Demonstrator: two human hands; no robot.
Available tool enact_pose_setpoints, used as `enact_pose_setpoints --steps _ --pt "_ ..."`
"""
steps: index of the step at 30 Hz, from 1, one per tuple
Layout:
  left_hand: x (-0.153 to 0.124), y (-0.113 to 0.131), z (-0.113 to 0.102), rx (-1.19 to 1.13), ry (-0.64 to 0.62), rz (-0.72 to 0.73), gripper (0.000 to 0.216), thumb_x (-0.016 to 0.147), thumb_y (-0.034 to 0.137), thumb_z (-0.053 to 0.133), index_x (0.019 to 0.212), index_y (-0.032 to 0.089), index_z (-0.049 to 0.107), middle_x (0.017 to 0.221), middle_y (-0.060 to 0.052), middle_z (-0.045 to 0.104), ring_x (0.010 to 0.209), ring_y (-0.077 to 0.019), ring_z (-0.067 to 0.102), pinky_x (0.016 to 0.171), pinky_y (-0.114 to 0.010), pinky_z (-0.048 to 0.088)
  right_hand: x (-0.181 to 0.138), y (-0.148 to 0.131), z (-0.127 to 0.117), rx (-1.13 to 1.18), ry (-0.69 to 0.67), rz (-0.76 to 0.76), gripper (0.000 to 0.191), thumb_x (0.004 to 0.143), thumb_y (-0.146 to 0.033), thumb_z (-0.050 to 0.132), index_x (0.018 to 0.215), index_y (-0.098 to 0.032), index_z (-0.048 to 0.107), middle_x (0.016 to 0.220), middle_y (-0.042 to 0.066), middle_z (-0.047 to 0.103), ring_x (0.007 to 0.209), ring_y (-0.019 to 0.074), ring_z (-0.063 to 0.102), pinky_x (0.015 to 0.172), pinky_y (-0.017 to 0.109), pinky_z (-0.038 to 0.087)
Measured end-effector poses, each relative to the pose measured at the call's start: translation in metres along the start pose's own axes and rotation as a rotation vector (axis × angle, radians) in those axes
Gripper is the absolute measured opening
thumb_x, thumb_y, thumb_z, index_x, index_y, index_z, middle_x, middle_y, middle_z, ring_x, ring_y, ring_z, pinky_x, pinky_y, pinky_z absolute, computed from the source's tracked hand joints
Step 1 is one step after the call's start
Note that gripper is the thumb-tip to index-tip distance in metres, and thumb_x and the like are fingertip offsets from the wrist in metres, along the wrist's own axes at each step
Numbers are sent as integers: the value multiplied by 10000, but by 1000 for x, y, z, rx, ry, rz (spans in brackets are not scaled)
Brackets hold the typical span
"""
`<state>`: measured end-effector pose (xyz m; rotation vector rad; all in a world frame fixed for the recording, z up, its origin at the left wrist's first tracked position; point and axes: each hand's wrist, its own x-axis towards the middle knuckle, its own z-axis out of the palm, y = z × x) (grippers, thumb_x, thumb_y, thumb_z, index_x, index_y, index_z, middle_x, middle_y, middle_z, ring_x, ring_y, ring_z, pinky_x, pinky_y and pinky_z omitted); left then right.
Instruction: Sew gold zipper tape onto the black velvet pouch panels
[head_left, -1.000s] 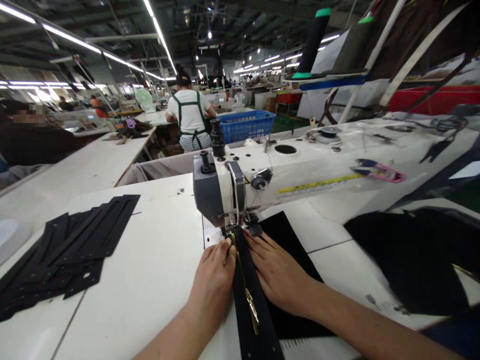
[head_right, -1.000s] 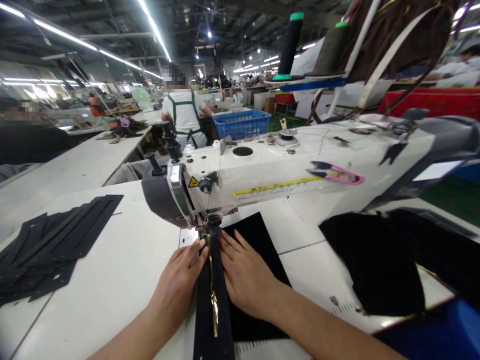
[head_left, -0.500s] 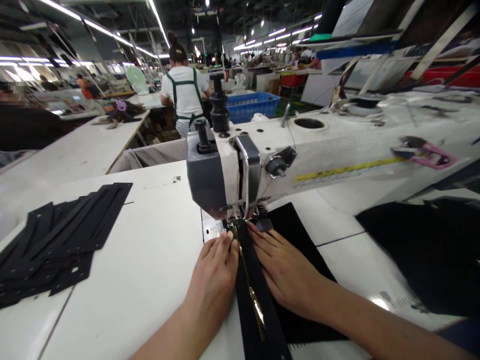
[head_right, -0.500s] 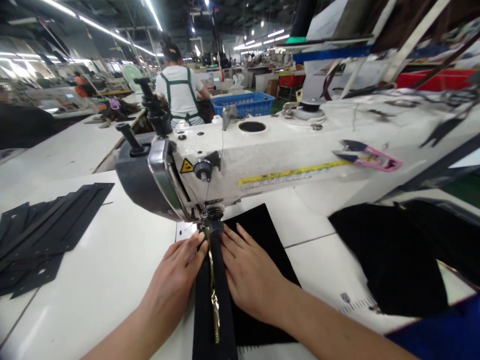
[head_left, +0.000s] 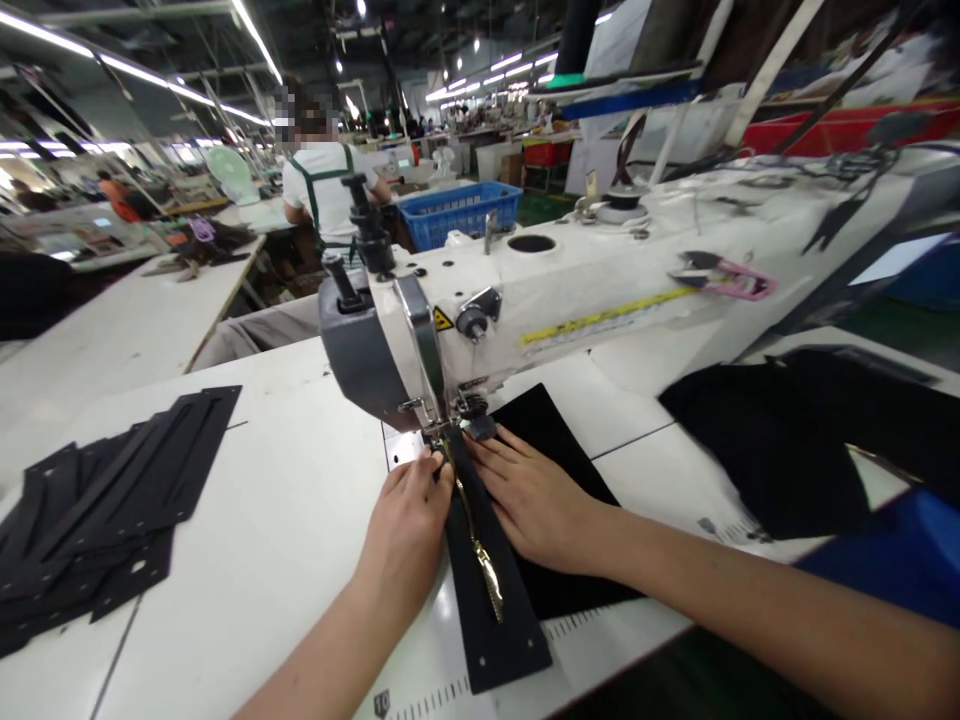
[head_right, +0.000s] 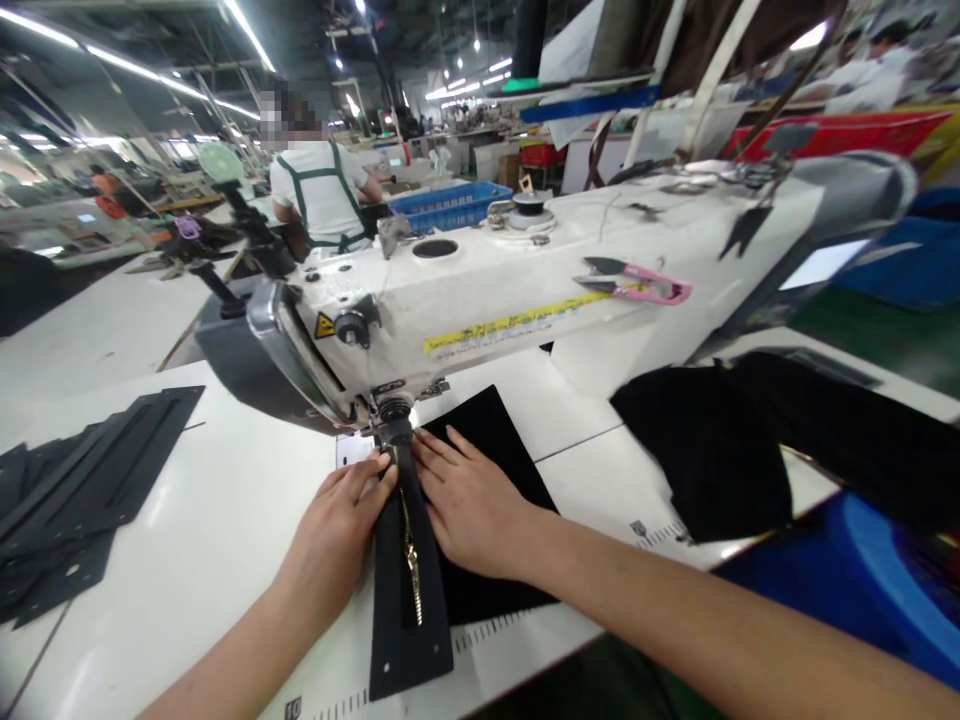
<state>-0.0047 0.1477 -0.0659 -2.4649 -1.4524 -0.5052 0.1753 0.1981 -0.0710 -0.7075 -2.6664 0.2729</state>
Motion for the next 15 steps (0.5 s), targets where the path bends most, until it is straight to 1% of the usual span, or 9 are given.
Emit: enact_pose_setpoints --steps 4,7,10,13,15 --pt "2 1 -1 -23 25 -31 280 816 31 398 1050 60 550 1019 -169 547 969 -250 524 798 -390 497 1 3 3 -3 13 -15 451 863 -179 389 1306 -93 391 1347 151 391 1290 218 269 1071 459 193" --pt "5 -1 0 -59 -8 -79 288 803 19 402 1044 87 544 982 -133 537 917 -222 526 792 -379 497 7 9 7 -4 26 -39 459 858 -172 400 1311 -103 383 1327 154 416 1286 224 275 1059 475 208" --pt "8 -4 1 -77 -41 -128 251 811 36 407 989 121 562 928 -99 529 849 -203 529 773 -379 500 13 15 5 11 43 -61 444 853 -152 401 1293 -99 402 1288 161 453 1274 234 294 1043 490 232" --pt "8 -7 3 -73 -27 -135 246 814 40 410 979 131 568 902 -83 535 825 -194 540 763 -375 506 8 11 -4 49 89 -95 408 831 -99 392 1233 -111 462 1238 151 490 1224 228 363 1020 486 272" --pt "6 -8 3 -78 -13 -136 264 806 33 416 998 130 569 927 -87 545 838 -190 555 763 -361 513 -4 1 -12 82 135 -124 333 817 -114 430 1132 -128 536 1149 133 540 1112 220 463 968 454 349"
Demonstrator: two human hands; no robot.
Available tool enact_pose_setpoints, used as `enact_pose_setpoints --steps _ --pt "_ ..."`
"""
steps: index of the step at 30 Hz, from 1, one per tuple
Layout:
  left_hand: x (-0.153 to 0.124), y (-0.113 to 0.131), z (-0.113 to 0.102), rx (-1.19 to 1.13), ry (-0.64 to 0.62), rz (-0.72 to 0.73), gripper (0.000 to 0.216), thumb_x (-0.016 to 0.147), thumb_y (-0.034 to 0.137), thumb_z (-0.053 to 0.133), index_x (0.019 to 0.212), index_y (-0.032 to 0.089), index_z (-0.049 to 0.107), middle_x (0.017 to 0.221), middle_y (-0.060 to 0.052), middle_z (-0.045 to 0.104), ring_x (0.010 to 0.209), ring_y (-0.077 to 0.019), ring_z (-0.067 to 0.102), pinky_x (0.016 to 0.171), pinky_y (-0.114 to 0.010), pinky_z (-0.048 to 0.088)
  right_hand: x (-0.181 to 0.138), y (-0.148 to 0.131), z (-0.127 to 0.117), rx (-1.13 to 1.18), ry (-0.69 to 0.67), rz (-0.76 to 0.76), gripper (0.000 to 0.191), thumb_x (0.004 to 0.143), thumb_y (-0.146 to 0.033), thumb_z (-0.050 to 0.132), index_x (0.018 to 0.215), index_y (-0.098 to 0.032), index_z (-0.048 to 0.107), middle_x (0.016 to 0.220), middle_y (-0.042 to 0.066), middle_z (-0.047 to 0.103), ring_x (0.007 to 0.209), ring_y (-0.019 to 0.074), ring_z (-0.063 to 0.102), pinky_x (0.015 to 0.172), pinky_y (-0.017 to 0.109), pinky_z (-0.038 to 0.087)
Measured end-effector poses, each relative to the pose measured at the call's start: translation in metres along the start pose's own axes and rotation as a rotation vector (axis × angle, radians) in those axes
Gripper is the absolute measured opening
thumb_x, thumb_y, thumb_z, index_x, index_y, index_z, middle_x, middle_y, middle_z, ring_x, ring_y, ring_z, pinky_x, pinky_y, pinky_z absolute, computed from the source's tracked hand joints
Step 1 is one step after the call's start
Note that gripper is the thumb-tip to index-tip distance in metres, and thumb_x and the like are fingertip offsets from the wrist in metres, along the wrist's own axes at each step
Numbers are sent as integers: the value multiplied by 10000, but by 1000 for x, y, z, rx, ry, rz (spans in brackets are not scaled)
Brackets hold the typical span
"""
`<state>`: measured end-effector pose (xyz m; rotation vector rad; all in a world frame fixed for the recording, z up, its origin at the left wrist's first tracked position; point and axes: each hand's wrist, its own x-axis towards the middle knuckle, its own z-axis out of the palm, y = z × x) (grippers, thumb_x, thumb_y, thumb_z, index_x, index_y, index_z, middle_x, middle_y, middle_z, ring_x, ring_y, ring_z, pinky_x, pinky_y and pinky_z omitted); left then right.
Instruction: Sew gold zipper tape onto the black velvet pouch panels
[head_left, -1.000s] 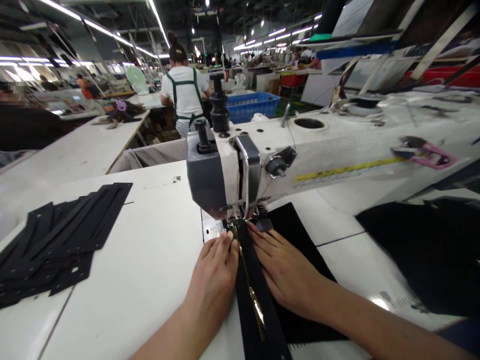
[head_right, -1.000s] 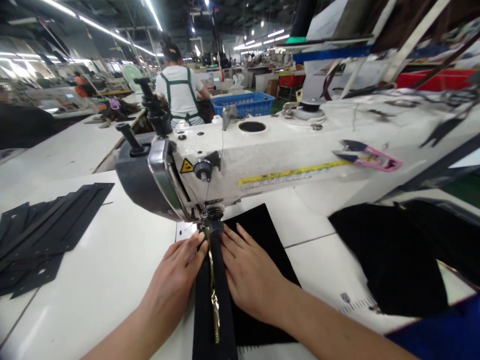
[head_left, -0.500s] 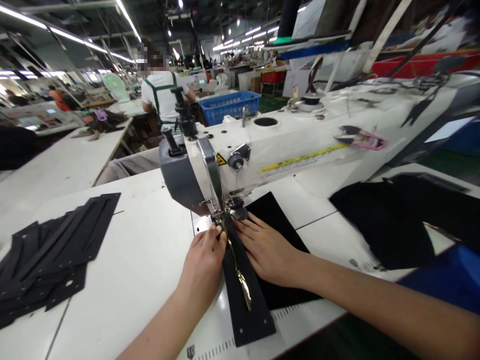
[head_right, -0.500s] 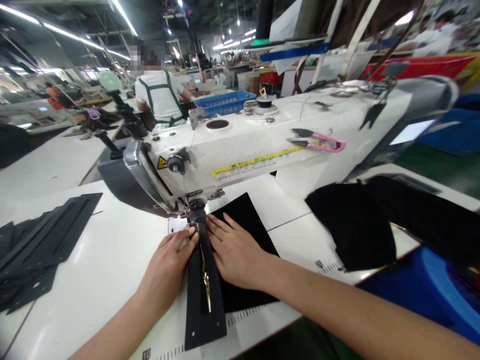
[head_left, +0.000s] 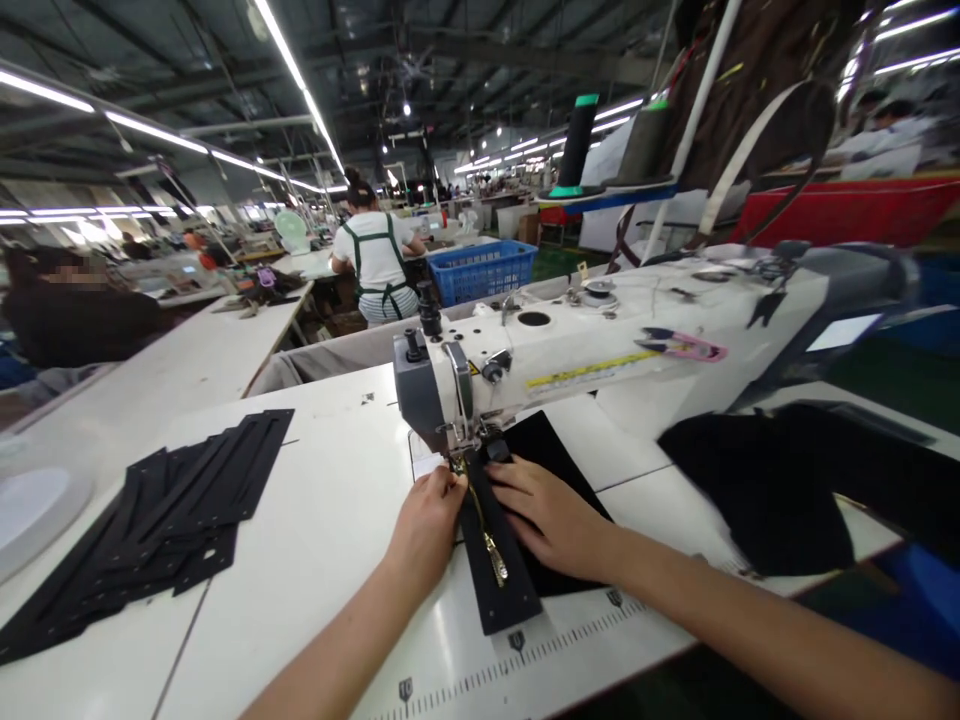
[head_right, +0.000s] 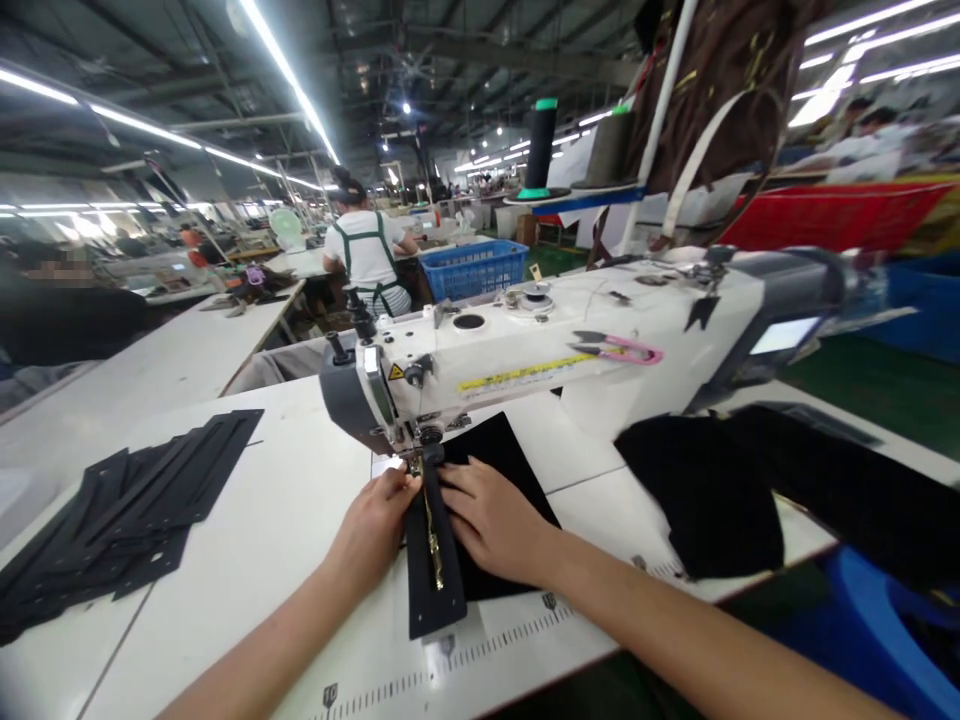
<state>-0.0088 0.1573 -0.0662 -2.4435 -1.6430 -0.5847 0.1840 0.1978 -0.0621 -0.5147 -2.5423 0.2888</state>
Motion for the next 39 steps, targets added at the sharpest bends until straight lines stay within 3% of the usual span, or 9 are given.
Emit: enact_pose_setpoints --steps 4,10,18,25,30,39 --pt "-7 0 -5 -35 14 3 316 777 38 455 1054 137 569 1019 -104 566 945 -196 569 813 -343 511 -25 -34 -5 -92 51 -129 175 788 -249 577 908 -126 609 915 108 601 873 226 553 799 400 469" --pt "-22 7 -16 -91 45 1 307 800 52 441 1038 167 596 1070 -82 618 1032 -190 562 948 -435 429 -36 -58 10 -415 113 -295 215 775 -46 475 936 -46 618 904 198 632 873 294 593 766 426 503" --pt "-30 19 -9 15 65 128 243 796 50 469 982 117 611 1055 -110 636 1011 -212 584 975 -475 395 -38 -66 17 -453 154 -289 282 768 8 373 861 2 638 849 227 644 772 274 625 706 390 532" --pt "-24 23 -11 48 71 160 233 799 26 428 918 111 609 989 -106 649 983 -206 598 978 -460 405 -40 -67 18 -422 93 -268 277 758 -7 383 878 0 633 883 228 643 850 295 618 738 406 528" --pt "-20 18 -11 61 69 190 236 823 47 402 928 117 602 1003 -110 644 992 -213 594 977 -465 408 -37 -65 21 -436 158 -268 292 760 -25 390 927 16 627 911 241 640 860 299 616 751 406 523" --pt "-14 8 -10 124 87 215 236 843 55 390 961 109 588 987 -104 651 960 -216 606 925 -438 465 -27 -46 34 -381 264 -250 311 762 -51 359 850 -31 657 879 205 659 797 288 629 710 393 542"
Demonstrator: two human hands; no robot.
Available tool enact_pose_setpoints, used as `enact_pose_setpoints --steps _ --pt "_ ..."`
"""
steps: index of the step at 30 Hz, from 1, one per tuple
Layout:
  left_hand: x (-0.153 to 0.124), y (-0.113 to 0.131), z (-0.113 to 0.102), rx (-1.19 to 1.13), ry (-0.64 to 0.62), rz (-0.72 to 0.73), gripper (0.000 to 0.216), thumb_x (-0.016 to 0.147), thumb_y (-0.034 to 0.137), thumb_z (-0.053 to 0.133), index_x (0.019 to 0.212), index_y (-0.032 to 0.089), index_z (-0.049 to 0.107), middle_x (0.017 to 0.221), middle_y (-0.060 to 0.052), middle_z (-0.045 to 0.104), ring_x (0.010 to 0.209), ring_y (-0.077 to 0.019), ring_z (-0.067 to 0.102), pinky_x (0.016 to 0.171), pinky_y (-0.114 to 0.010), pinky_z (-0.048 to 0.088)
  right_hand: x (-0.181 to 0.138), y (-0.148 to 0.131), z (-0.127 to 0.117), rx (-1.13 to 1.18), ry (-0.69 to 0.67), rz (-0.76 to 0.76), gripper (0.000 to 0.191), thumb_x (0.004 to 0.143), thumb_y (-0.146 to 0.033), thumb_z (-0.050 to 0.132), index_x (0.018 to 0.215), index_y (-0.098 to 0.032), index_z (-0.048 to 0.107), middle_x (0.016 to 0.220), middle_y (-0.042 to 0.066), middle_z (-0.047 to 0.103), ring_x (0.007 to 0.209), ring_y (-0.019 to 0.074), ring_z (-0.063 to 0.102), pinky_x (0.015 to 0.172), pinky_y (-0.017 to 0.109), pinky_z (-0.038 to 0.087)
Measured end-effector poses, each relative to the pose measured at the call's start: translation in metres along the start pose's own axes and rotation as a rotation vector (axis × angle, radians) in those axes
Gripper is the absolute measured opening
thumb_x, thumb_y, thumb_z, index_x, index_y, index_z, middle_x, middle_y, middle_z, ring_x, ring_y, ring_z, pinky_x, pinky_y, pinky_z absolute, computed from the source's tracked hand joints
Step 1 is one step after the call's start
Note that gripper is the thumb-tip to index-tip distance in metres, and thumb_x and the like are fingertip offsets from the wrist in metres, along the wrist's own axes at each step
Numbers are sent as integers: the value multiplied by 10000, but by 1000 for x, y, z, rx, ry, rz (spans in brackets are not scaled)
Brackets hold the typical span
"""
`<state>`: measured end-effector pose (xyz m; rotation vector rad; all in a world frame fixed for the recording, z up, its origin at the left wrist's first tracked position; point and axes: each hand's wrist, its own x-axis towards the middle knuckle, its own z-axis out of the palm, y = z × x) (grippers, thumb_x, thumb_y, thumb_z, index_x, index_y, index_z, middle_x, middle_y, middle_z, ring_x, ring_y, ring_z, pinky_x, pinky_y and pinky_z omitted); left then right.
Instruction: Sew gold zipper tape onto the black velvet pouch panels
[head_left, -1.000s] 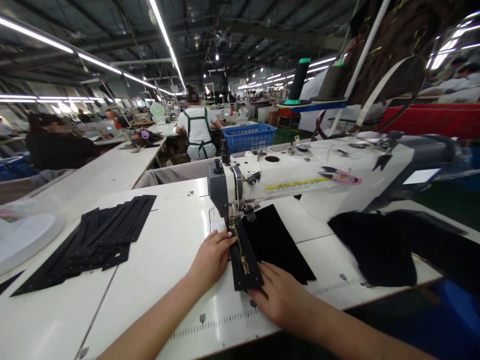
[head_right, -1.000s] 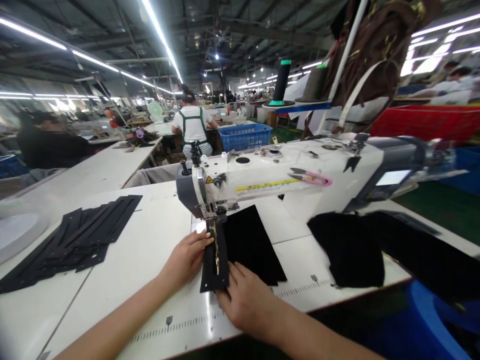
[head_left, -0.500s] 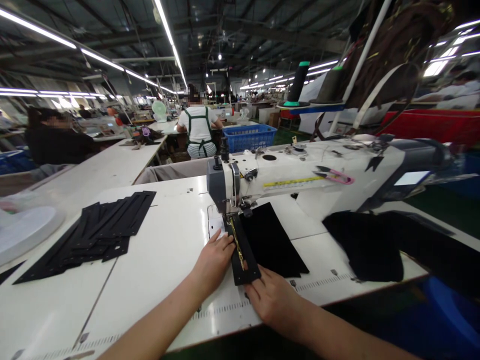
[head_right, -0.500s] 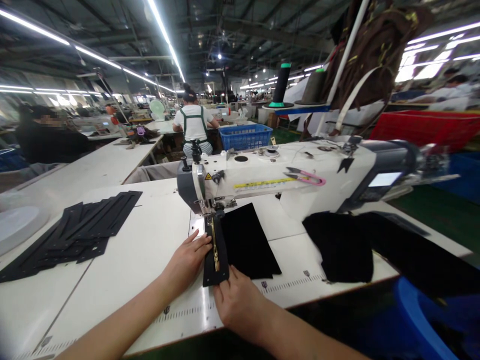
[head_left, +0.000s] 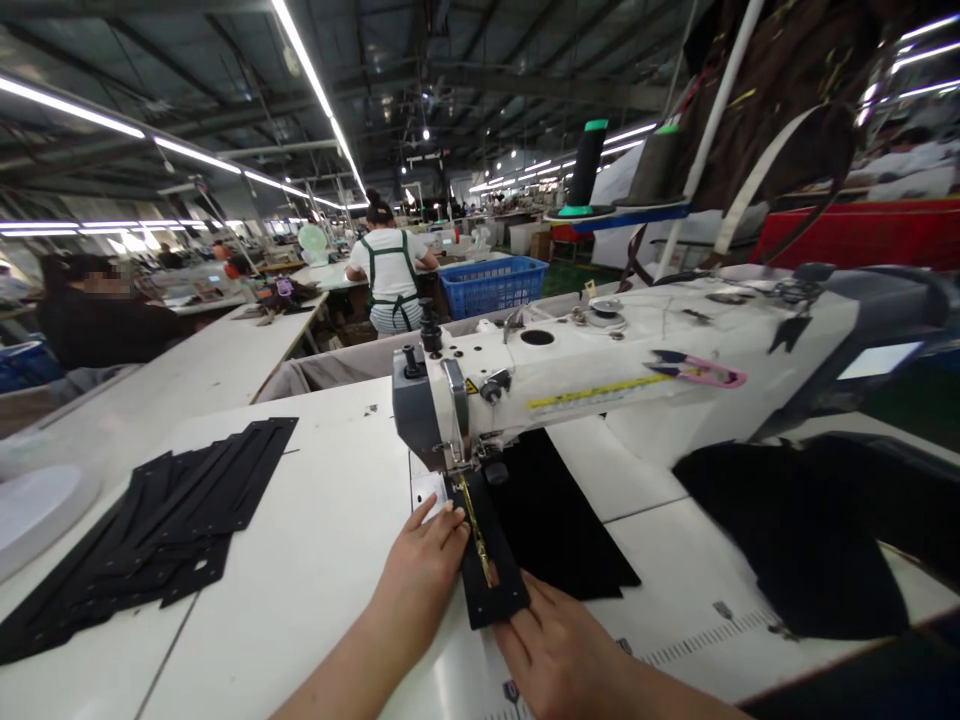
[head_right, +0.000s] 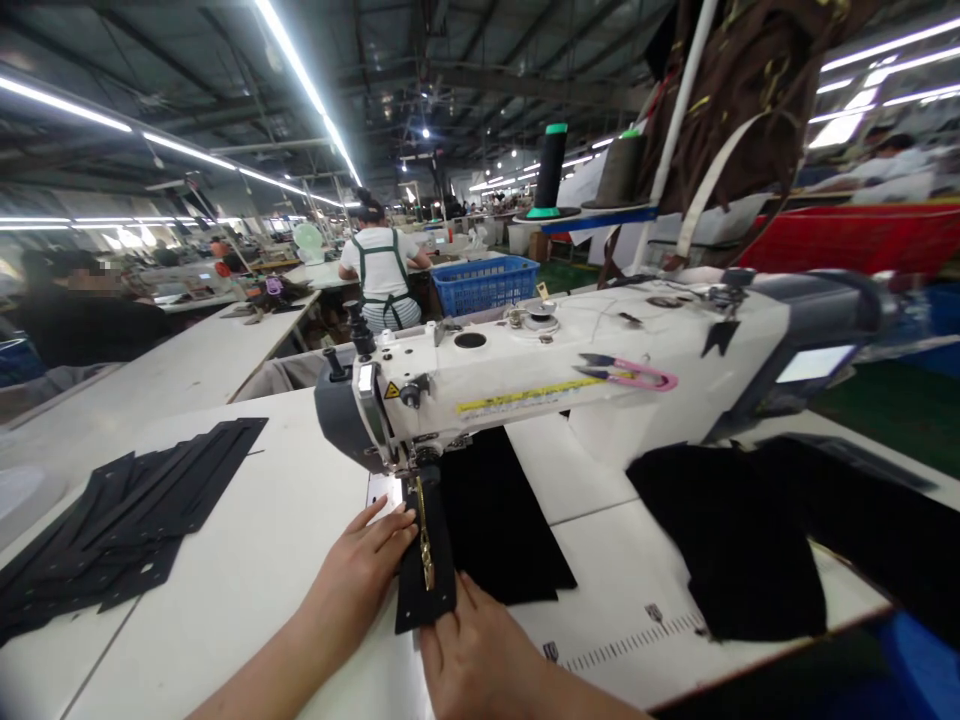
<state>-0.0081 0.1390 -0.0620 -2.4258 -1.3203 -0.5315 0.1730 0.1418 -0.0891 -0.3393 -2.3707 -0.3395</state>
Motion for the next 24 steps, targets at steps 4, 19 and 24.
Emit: enact_pose_setpoints --steps 4,19,24 --pt "0 -4 2 -14 -7 -5 245 855 77 385 1012 115 569 993 -106 647 966 -217 600 896 -395 491 5 8 6 -5 4 7 298 749 -47 372 821 -48 662 834 187 664 767 281 631 702 384 540" --pt "7 -30 24 -149 62 -100 214 811 72 445 976 166 544 917 -97 588 925 -223 572 778 -357 532 21 26 30 -36 -17 69 220 710 -37 432 803 -54 631 770 167 644 711 260 594 673 362 495" --pt "6 -24 15 -170 9 -136 276 770 52 446 1002 160 549 964 -101 587 967 -230 559 834 -384 509 25 29 19 100 -76 210 181 793 -55 455 861 -121 610 797 78 634 734 207 565 684 322 455"
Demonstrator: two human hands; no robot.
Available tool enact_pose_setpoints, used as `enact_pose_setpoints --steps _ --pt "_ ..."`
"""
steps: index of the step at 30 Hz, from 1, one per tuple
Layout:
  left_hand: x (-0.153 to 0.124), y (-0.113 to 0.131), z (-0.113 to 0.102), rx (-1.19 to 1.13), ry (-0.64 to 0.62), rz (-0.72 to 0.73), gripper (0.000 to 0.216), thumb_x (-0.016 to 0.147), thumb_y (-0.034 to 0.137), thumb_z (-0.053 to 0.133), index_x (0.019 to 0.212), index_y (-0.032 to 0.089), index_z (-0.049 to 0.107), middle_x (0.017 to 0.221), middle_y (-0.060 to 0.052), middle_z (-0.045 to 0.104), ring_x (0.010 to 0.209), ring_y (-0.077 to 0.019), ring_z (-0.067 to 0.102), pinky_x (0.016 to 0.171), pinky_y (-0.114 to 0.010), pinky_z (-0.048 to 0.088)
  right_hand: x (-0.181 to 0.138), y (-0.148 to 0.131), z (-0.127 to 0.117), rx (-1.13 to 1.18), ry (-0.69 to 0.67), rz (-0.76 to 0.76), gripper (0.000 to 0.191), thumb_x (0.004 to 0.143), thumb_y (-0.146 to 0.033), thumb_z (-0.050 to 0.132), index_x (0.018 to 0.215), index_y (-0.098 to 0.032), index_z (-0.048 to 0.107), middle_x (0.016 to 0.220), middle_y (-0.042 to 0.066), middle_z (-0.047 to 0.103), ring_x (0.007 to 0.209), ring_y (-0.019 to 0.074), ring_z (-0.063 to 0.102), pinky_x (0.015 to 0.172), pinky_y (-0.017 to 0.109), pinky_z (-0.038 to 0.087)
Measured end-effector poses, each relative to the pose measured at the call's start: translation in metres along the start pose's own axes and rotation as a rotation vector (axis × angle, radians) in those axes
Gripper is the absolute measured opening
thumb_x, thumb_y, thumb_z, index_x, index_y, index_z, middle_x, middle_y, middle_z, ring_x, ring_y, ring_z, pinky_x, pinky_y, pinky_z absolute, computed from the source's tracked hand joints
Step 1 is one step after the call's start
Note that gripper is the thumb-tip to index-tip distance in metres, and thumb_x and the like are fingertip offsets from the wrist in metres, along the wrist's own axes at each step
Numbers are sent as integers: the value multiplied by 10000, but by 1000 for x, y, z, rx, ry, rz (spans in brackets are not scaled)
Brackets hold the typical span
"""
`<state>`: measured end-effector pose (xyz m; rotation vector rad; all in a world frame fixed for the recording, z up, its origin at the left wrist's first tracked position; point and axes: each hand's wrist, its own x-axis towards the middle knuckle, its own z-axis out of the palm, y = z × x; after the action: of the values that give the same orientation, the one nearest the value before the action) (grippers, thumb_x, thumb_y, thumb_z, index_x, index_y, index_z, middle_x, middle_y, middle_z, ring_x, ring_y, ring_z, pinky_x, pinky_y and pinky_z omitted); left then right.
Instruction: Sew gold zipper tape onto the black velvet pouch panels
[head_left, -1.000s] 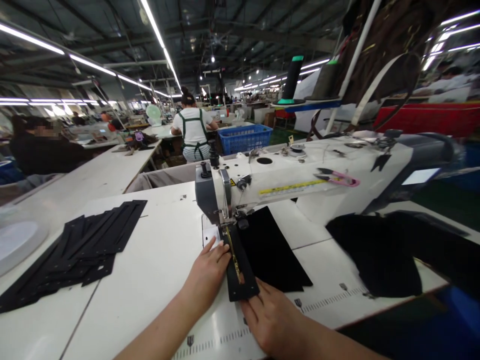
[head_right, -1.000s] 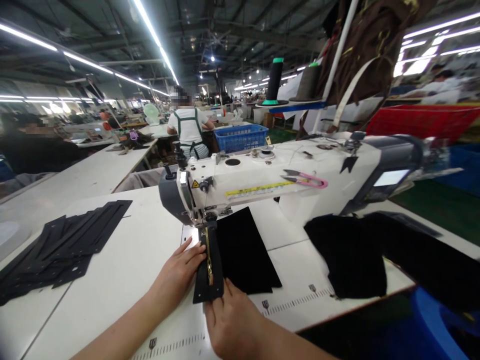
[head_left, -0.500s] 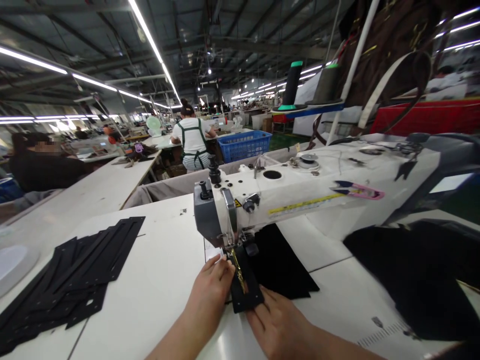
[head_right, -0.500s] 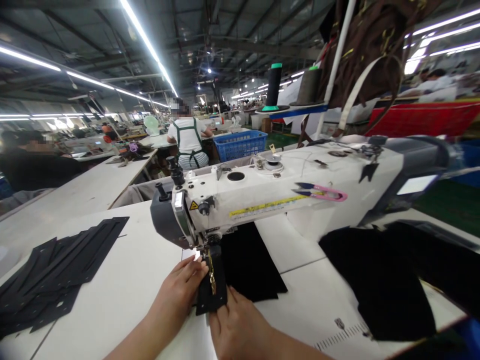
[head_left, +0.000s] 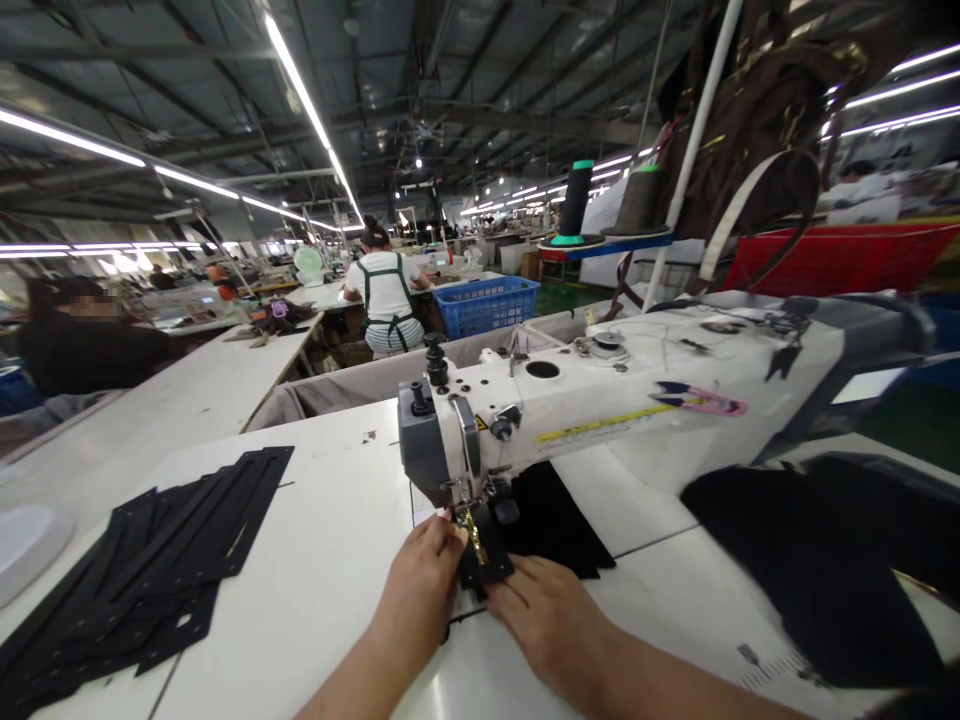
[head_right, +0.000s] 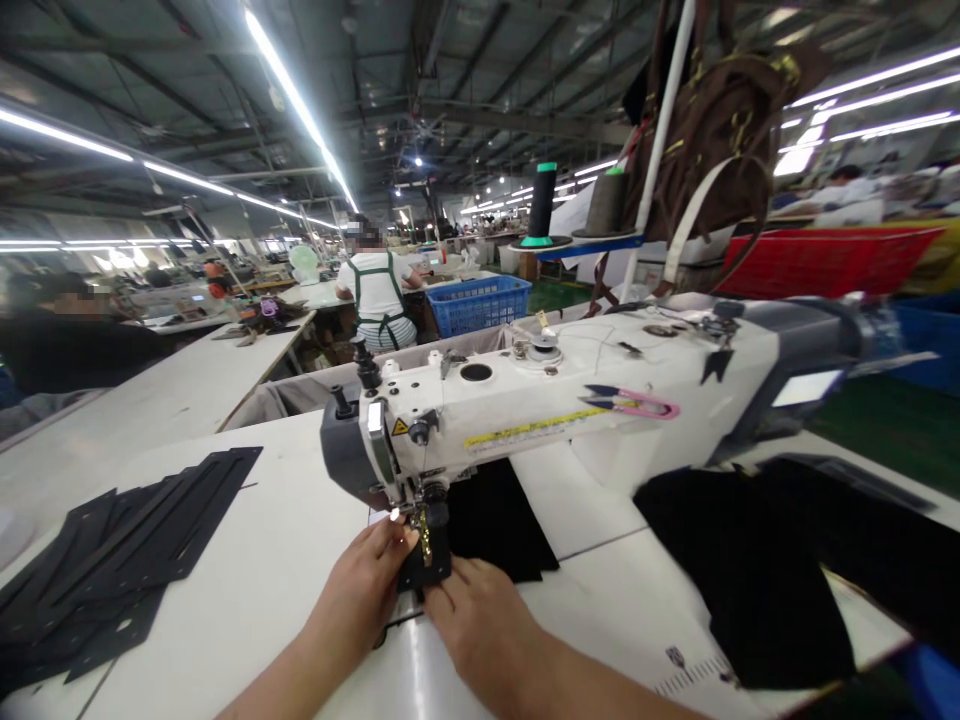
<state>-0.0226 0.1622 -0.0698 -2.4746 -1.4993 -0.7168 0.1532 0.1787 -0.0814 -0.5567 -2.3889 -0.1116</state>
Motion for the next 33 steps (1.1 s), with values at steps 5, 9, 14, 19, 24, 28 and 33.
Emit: enact_pose_setpoints --steps 5,9,14,19,24,28,33 --pt "-5 19 -14 -2 -81 -155 326 811 94 417 1104 176 533 1099 -100 572 1110 -234 493 971 -487 385 18 10 -9 121 -154 370 183 746 -268 641 885 -157 602 894 83 593 852 245 528 739 367 418" --pt "-8 25 -16 -31 -76 -225 336 789 85 442 1086 199 550 1116 -85 568 1081 -223 513 971 -494 370 35 26 -9 249 -315 376 62 727 -196 628 759 -145 615 762 62 616 707 190 567 614 261 410" --pt "-11 26 -12 -4 -13 -195 435 596 -12 485 971 188 579 971 -61 597 957 -216 552 985 -504 332 43 43 -5 244 -285 326 175 739 -56 488 701 -156 626 732 47 639 678 157 579 596 227 382" --pt "-9 28 -14 -5 -7 -104 436 619 -39 469 971 186 594 921 -62 578 884 -210 530 848 -425 436 42 50 4 210 -241 372 14 667 -152 606 673 -157 617 718 31 637 687 165 564 593 227 382" --pt "-4 28 -16 -27 -70 -96 332 713 -2 483 944 192 619 919 -72 548 873 -217 500 768 -403 448 41 49 7 178 -265 445 36 685 -172 601 656 -164 620 694 17 641 666 149 572 587 215 374" --pt "-3 25 -12 -69 -96 -84 327 720 -5 480 948 178 627 925 -81 532 884 -224 485 768 -405 445 48 51 20 93 -294 600 154 765 -192 515 700 -140 644 718 73 656 692 190 602 597 245 392" --pt "-2 23 -9 -88 -100 -82 361 697 -14 491 972 176 627 937 -79 536 906 -230 486 799 -421 439 53 55 28 19 -326 652 259 828 -166 419 743 -109 657 768 139 656 753 239 611 661 309 426"
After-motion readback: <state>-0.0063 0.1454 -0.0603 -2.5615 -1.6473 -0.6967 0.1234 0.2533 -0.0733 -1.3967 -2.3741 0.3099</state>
